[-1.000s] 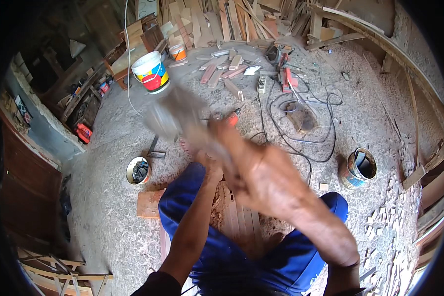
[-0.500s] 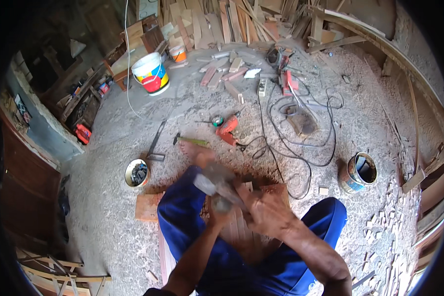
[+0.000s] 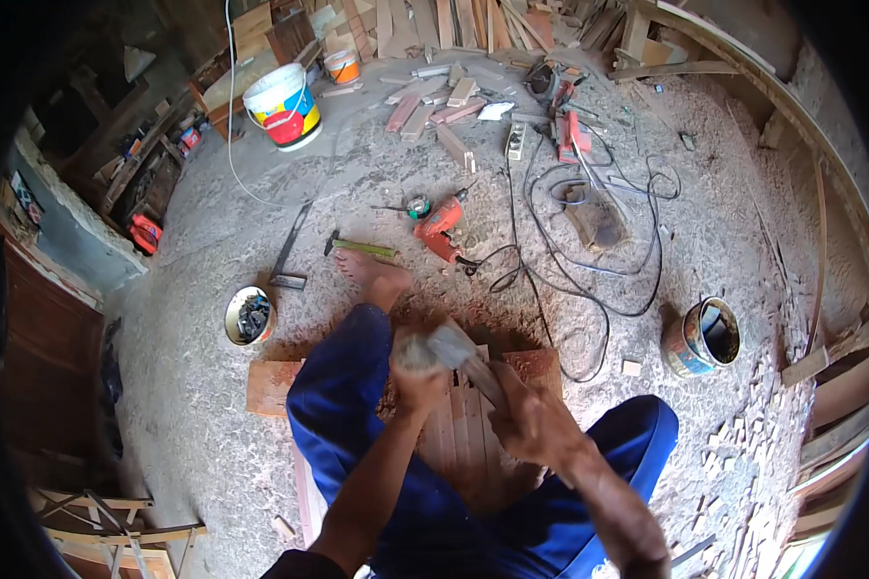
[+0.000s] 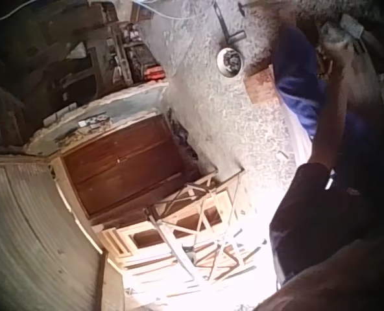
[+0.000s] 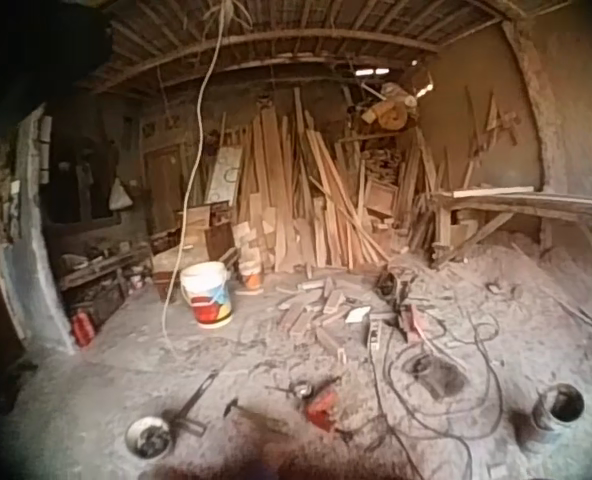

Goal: The person uses a wooden mallet to strike a chisel, creating rectangular holes in a piece of wood while sitting on the floor.

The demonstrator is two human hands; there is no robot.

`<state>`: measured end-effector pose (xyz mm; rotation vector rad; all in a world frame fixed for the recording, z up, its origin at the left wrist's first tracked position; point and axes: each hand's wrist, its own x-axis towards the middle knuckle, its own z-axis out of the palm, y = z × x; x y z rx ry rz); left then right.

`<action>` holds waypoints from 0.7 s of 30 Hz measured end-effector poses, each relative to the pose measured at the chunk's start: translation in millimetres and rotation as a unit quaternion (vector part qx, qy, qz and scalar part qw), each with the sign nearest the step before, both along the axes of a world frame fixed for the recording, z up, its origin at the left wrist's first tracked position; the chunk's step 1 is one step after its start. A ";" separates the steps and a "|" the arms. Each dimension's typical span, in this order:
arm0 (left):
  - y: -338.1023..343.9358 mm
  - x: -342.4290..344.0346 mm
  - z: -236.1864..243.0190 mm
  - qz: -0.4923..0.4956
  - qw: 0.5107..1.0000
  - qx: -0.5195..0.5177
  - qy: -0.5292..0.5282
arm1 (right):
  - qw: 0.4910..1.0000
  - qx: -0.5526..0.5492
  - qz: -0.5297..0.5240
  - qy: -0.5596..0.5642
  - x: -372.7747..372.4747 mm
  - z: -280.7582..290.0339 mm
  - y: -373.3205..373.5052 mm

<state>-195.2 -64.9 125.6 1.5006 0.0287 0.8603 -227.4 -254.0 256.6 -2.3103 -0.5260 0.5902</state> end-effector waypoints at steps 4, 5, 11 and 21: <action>37.2 97.1 -10.5 0.039 0.993 0.083 0.078 | 0.984 0.128 -0.120 0.036 -16.5 -32.2 -25.4; 43.4 106.2 -19.6 0.056 0.989 0.108 0.081 | 0.962 0.161 -0.188 0.114 -19.2 -36.5 -23.9; -3.8 34.4 13.7 0.078 0.994 0.041 0.061 | 0.917 0.224 -0.290 0.159 -26.2 -46.0 -40.4; 79.0 192.0 -87.1 -0.083 0.900 -0.154 0.400 | 0.908 0.222 -0.279 0.221 -25.9 -42.6 -34.6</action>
